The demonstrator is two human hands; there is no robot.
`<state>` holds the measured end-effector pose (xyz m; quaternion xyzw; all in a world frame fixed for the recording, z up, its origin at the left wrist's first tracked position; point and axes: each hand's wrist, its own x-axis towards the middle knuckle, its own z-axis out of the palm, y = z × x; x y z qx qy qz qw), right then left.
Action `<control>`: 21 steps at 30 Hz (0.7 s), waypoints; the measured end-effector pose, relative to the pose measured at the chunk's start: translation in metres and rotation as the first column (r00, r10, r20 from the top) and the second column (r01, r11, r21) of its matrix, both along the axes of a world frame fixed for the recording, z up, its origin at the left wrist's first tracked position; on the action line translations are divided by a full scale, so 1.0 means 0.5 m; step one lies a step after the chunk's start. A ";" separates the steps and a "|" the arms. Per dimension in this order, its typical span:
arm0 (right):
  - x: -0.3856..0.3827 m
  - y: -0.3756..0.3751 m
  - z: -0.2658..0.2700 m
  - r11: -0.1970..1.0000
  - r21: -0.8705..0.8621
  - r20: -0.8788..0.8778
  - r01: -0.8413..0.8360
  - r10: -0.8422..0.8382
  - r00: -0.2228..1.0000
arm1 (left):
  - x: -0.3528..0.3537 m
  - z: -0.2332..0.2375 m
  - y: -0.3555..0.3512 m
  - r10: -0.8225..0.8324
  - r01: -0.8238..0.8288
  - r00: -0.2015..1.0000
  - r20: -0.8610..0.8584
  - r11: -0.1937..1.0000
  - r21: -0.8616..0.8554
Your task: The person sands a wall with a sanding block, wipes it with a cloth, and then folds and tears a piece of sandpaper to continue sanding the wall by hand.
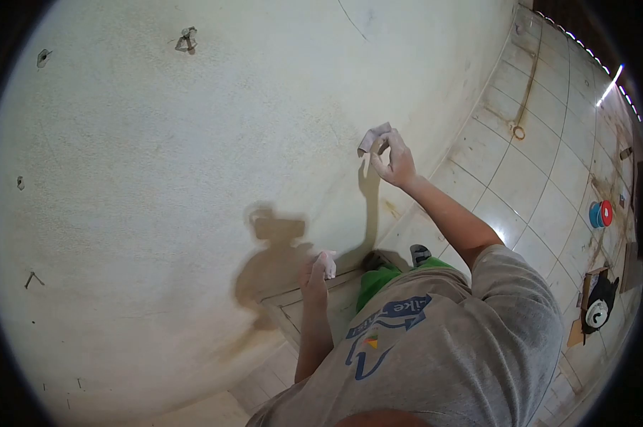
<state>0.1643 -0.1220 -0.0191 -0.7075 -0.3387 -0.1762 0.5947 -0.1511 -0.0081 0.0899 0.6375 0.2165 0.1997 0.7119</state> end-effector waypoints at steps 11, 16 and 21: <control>0.010 0.012 0.025 0.987 0.151 -0.156 0.055 -0.031 0.987 | 0.023 -0.003 -0.027 -0.012 0.016 0.997 -0.071 0.998 0.061; -0.003 -0.008 0.070 0.973 0.221 -0.221 -0.061 0.111 0.969 | 0.019 0.007 -0.033 -0.059 0.061 0.996 -0.067 0.998 0.030; -0.010 0.049 0.015 0.891 0.442 -0.594 0.103 0.204 0.778 | 0.017 0.023 -0.045 -0.020 0.019 0.986 -0.165 1.000 -0.009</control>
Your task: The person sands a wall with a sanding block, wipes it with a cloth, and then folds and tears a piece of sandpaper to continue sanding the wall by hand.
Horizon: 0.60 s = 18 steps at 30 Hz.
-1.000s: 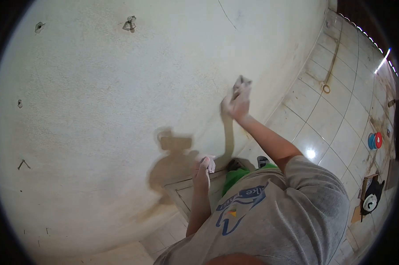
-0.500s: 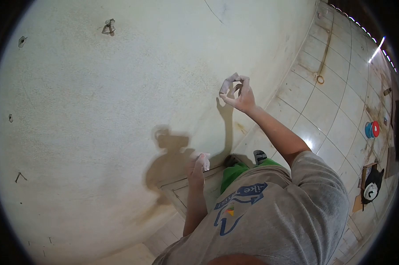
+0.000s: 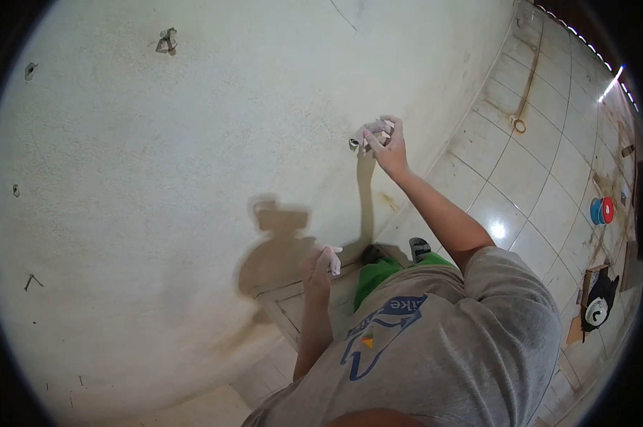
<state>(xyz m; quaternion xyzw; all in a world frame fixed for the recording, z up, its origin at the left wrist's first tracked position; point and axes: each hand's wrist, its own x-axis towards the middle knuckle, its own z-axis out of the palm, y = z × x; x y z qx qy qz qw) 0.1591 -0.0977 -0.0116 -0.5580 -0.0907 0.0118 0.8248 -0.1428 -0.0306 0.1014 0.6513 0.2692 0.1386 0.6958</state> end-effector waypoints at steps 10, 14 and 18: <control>-0.095 0.038 0.026 0.954 -0.094 0.144 -0.286 0.297 0.944 | 0.006 -0.014 0.021 -0.036 0.035 0.999 0.003 0.994 0.103; 0.017 0.004 0.011 0.988 0.129 0.054 -0.087 0.081 0.995 | 0.003 -0.014 0.029 -0.047 0.045 0.999 0.014 0.990 0.135; 0.055 -0.013 0.031 0.980 0.159 -0.085 0.116 -0.104 0.991 | -0.005 -0.006 0.022 -0.017 0.021 0.999 -0.037 0.992 0.121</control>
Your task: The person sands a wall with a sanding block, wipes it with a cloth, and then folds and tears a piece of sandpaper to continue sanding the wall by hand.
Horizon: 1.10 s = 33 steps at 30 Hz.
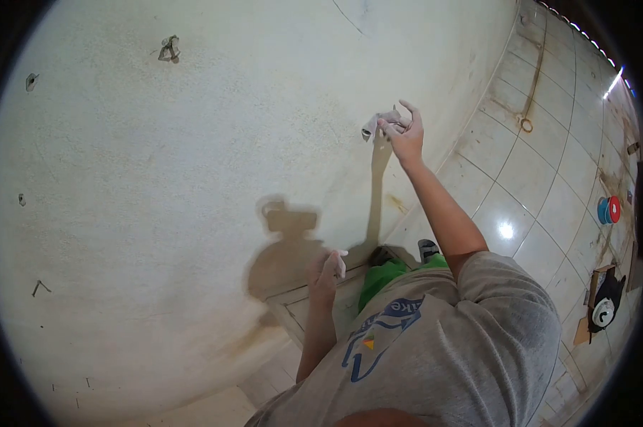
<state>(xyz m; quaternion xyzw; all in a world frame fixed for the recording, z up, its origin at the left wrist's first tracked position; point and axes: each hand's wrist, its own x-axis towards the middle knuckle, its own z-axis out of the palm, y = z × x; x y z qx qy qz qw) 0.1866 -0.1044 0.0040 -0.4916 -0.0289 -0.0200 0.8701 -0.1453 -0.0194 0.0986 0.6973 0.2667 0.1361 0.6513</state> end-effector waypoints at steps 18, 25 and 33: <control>-0.005 0.021 -0.001 0.942 -0.165 0.069 0.292 -0.285 0.956 | -0.002 0.010 0.015 0.014 -0.015 1.000 -0.019 0.998 -0.065; -0.257 0.044 0.046 0.788 -0.292 0.118 -0.541 0.591 0.798 | 0.024 -0.040 0.041 0.273 -0.273 0.962 -0.004 0.961 -0.033; -0.259 -0.041 0.141 0.821 -0.029 0.190 -0.570 0.564 0.803 | 0.145 0.051 0.064 0.217 -0.239 0.913 0.344 0.971 0.020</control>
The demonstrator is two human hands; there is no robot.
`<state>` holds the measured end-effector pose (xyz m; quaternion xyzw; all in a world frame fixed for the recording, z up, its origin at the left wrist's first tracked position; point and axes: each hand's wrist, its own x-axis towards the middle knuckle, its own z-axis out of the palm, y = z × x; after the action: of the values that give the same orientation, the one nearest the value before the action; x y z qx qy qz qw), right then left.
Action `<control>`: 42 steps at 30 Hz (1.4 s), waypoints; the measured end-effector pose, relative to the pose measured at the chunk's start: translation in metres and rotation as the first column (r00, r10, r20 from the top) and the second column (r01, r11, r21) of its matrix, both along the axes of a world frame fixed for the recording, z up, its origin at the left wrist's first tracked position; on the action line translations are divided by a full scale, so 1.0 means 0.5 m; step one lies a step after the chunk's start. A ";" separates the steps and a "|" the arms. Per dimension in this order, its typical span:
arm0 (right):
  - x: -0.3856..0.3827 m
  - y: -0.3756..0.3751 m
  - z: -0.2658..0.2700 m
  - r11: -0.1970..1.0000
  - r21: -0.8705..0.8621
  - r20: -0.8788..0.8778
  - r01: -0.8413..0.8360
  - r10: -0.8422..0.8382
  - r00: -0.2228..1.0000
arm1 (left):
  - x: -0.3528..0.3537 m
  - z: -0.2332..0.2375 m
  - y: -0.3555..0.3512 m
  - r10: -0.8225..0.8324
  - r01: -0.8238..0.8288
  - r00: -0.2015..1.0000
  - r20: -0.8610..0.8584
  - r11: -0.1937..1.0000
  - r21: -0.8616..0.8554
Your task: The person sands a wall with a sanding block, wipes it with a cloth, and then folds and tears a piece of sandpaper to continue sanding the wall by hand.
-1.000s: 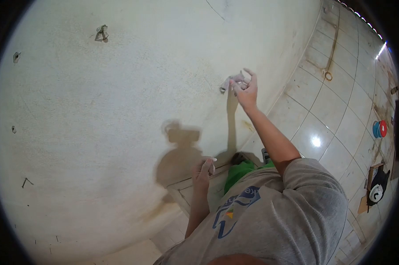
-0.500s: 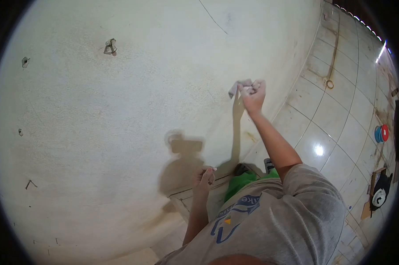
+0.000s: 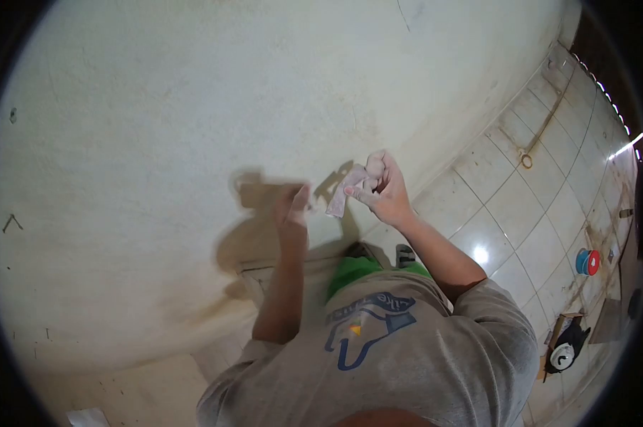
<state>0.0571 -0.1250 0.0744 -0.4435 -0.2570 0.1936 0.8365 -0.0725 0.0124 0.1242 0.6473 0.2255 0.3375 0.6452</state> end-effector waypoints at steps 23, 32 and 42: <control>0.006 -0.124 0.112 0.896 -0.445 0.373 -0.015 0.200 0.906 | 0.070 -0.004 -0.045 -0.331 0.462 0.791 -0.514 0.874 0.148; 0.013 -0.140 0.095 0.878 -0.475 0.335 -0.060 0.244 0.910 | 0.066 -0.037 -0.046 -0.402 0.448 0.837 -0.372 0.893 0.043; 0.001 -0.105 0.082 0.849 -0.483 0.665 0.213 0.197 0.721 | 0.082 0.006 -0.054 -0.373 0.387 0.859 -0.351 0.921 -0.033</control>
<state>0.0578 -0.1777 0.1155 -0.6961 -0.4852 0.0723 0.5242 -0.0315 -0.0145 0.1270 0.7411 0.1980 0.0871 0.6357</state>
